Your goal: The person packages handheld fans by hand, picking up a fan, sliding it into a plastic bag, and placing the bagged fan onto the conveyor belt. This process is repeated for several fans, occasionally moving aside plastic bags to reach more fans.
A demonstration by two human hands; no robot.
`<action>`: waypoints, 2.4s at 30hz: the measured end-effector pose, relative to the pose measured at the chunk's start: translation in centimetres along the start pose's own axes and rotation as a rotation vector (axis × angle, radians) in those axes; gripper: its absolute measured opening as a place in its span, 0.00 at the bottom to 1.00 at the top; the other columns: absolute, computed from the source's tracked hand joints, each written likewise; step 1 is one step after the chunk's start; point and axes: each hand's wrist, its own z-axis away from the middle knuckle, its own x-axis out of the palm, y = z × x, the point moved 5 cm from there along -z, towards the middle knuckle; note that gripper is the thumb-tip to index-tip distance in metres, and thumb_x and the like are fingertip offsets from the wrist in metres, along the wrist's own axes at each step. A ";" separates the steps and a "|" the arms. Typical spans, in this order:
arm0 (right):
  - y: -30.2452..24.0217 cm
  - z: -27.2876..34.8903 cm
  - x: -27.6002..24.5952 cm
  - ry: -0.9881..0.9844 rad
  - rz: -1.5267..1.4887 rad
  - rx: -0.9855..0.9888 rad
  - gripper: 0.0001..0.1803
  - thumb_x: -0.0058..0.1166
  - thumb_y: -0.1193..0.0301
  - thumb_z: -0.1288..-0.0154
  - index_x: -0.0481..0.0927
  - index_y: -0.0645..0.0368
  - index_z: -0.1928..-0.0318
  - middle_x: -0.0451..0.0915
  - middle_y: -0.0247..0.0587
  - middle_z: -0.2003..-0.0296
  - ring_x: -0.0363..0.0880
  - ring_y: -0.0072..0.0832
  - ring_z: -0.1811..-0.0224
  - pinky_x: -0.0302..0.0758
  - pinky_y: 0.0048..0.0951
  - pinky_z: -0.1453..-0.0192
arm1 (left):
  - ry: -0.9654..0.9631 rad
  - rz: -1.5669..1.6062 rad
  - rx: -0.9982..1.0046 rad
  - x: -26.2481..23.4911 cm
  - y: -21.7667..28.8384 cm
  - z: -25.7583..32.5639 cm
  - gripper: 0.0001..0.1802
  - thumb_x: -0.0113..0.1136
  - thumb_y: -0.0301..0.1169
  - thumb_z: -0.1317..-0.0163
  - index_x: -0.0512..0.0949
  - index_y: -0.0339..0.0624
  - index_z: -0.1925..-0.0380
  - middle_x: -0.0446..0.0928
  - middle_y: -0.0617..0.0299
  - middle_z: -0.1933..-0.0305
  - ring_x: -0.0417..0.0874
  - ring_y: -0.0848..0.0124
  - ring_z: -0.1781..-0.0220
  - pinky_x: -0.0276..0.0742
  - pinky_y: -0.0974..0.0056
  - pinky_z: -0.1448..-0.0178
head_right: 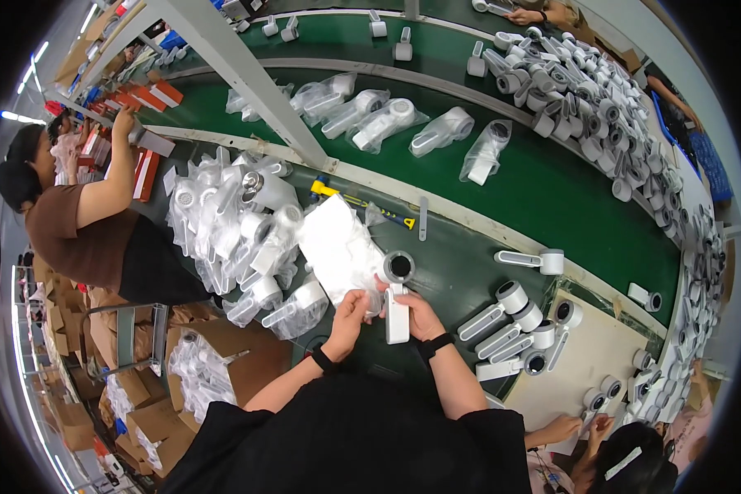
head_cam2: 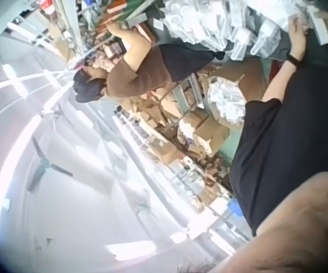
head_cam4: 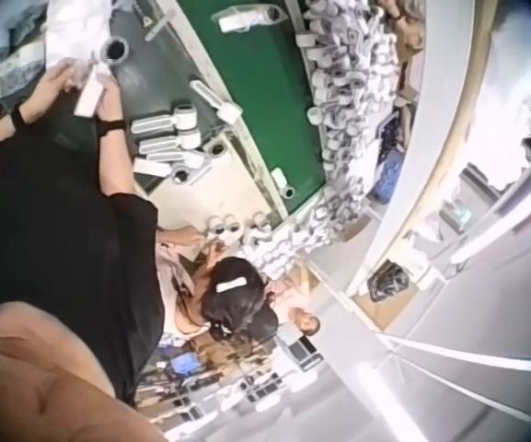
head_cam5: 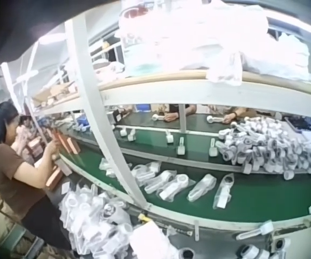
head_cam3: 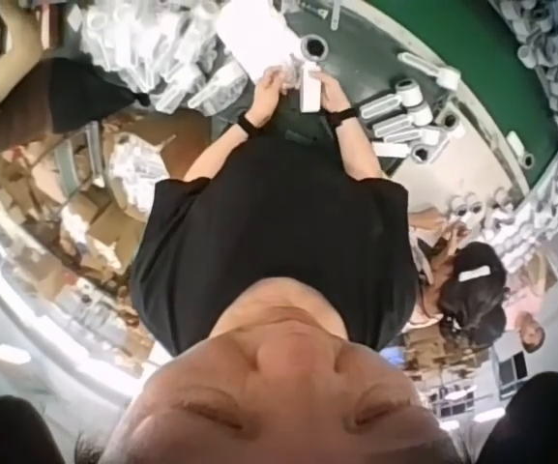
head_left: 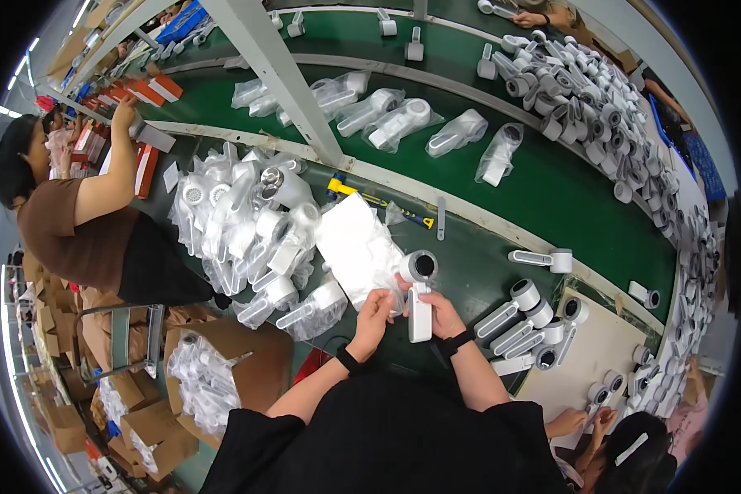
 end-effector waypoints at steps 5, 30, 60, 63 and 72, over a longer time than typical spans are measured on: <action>0.1 1.1 -0.6 -0.141 0.312 0.077 0.21 0.51 0.71 0.43 0.76 0.69 0.50 0.81 0.45 0.60 0.81 0.32 0.63 0.75 0.29 0.52 | 0.202 0.006 -0.011 -2.6 0.3 -0.7 0.08 0.54 0.32 0.33 0.74 0.39 0.61 0.73 0.69 0.70 0.71 0.81 0.70 0.68 0.74 0.65; -3.0 1.6 5.8 -0.134 1.792 -0.346 0.19 0.53 0.67 0.48 0.76 0.60 0.55 0.74 0.43 0.52 0.76 0.43 0.53 0.74 0.40 0.50 | 0.098 -0.595 0.525 -2.0 6.5 -0.1 0.05 0.57 0.29 0.37 0.74 0.40 0.67 0.73 0.64 0.74 0.72 0.71 0.73 0.67 0.66 0.69; -8.1 4.3 3.2 0.080 0.728 0.208 0.36 0.46 0.63 0.35 0.47 0.57 0.31 0.79 0.49 0.62 0.79 0.30 0.85 0.70 0.23 0.86 | -0.049 -0.805 0.465 6.2 5.4 -0.9 0.06 0.43 0.29 0.30 0.65 0.38 0.62 0.72 0.53 0.77 0.75 0.61 0.76 0.70 0.60 0.69; -8.5 4.5 3.3 0.058 1.121 0.154 0.44 0.45 0.64 0.34 0.32 0.50 0.27 0.79 0.51 0.67 0.77 0.30 0.86 0.74 0.28 0.83 | 0.045 -0.627 0.431 7.3 6.0 -3.1 0.05 0.50 0.30 0.34 0.68 0.41 0.62 0.75 0.50 0.77 0.78 0.48 0.73 0.72 0.51 0.70; -14.6 -0.6 -3.3 0.749 0.710 -0.582 0.25 0.51 0.61 0.35 0.66 0.67 0.46 0.79 0.51 0.76 0.77 0.36 0.87 0.73 0.34 0.84 | -0.144 -1.035 0.611 11.2 4.8 -6.0 0.05 0.52 0.32 0.35 0.71 0.45 0.63 0.76 0.49 0.78 0.79 0.48 0.74 0.73 0.49 0.71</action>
